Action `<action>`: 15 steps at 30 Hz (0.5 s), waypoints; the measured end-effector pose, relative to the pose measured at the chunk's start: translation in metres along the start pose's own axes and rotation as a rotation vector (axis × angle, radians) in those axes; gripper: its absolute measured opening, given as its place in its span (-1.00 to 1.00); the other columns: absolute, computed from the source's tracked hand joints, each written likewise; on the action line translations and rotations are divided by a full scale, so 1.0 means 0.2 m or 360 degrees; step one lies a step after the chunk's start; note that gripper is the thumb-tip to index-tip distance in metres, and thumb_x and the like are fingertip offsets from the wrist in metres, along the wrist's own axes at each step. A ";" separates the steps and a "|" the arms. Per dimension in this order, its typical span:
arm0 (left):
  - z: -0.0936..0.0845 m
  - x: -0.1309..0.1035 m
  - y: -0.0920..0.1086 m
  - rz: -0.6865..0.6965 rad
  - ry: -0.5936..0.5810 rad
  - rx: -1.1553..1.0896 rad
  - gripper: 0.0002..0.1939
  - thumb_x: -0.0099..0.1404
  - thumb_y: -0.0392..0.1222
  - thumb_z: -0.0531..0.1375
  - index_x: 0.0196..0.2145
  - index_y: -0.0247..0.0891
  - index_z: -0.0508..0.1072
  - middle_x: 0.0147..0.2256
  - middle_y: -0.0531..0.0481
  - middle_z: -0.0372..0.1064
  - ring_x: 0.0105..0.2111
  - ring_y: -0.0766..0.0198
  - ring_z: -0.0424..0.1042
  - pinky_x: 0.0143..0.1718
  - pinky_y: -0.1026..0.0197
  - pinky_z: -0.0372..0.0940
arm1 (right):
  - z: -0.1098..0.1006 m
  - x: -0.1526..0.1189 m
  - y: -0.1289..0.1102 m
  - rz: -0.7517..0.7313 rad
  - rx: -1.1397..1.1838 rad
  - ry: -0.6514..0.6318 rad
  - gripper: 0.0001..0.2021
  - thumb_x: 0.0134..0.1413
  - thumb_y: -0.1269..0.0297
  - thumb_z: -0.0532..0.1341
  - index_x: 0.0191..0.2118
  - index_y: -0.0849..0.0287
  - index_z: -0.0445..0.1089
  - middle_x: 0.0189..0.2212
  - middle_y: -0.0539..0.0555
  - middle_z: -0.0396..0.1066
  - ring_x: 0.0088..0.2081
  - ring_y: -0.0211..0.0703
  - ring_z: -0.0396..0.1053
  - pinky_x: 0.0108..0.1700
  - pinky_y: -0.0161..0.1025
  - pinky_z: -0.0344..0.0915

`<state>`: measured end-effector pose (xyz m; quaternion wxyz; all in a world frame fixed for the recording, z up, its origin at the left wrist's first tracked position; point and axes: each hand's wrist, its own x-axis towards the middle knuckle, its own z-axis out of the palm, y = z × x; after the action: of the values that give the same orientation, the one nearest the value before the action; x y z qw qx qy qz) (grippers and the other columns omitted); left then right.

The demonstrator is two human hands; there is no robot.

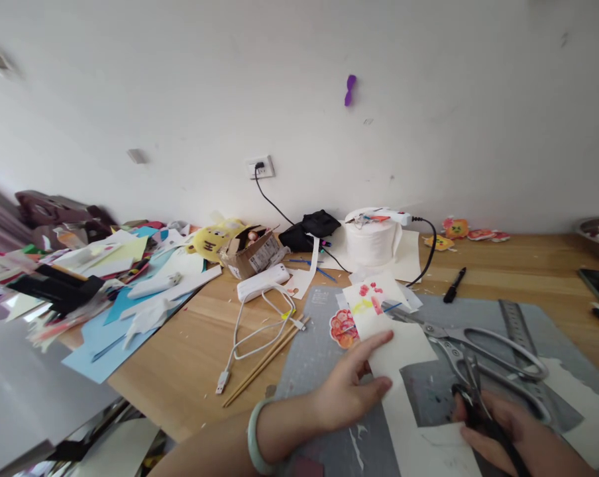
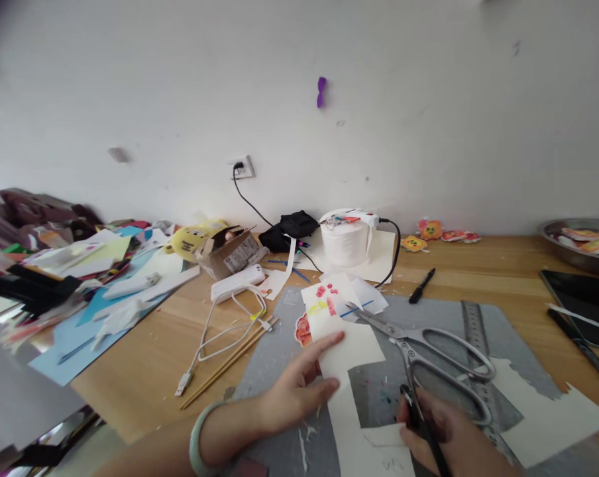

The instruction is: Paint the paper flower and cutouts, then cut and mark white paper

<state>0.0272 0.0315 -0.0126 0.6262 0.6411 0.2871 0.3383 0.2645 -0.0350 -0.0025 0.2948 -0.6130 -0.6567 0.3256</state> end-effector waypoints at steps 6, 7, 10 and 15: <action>0.00 0.00 0.02 0.0032 -0.0028 0.0078 -0.34 0.21 -0.07 0.23 0.23 -0.19 0.15 0.21 -0.20 0.06 0.11 0.02 0.21 0.10 0.05 0.15 | 0.02 0.00 0.01 0.0232 0.0297 -0.0203 -0.86 -0.12 0.14 0.23 -0.48 0.09 0.40 -0.56 0.00 0.44 -0.47 -0.12 0.39 -0.41 -0.30 0.37; 0.00 0.00 0.03 0.0036 -0.0024 0.0083 -0.33 0.21 -0.08 0.23 0.23 -0.21 0.14 0.21 -0.21 0.06 0.11 0.02 0.20 0.10 0.05 0.15 | 0.01 0.00 0.02 0.0233 0.0338 -0.0226 -0.84 -0.12 0.12 0.23 -0.49 0.09 0.39 -0.57 0.00 0.42 -0.48 -0.13 0.37 -0.42 -0.30 0.36; 0.01 0.00 0.03 0.0041 -0.0021 0.0077 -0.32 0.21 -0.12 0.22 0.24 -0.24 0.13 0.21 -0.24 0.06 0.09 0.01 0.23 0.07 0.07 0.17 | 0.00 0.00 0.03 0.0245 0.0463 -0.0283 -0.82 -0.10 0.09 0.20 -0.48 0.08 0.41 -0.57 0.00 0.41 -0.49 -0.13 0.35 -0.42 -0.29 0.35; 0.01 0.00 0.04 0.0031 -0.0032 0.0042 -0.32 0.20 -0.15 0.22 0.24 -0.24 0.13 0.22 -0.25 0.02 0.07 0.03 0.24 0.05 0.08 0.18 | -0.01 0.01 0.03 0.0275 0.0511 -0.0311 -0.79 -0.11 0.04 0.20 -0.49 0.06 0.42 -0.56 0.01 0.41 -0.46 -0.10 0.37 -0.40 -0.26 0.36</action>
<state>0.0276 0.0303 -0.0050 0.6172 0.6554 0.2789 0.3341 0.2696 -0.0322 -0.0073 0.2946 -0.5777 -0.5668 0.5081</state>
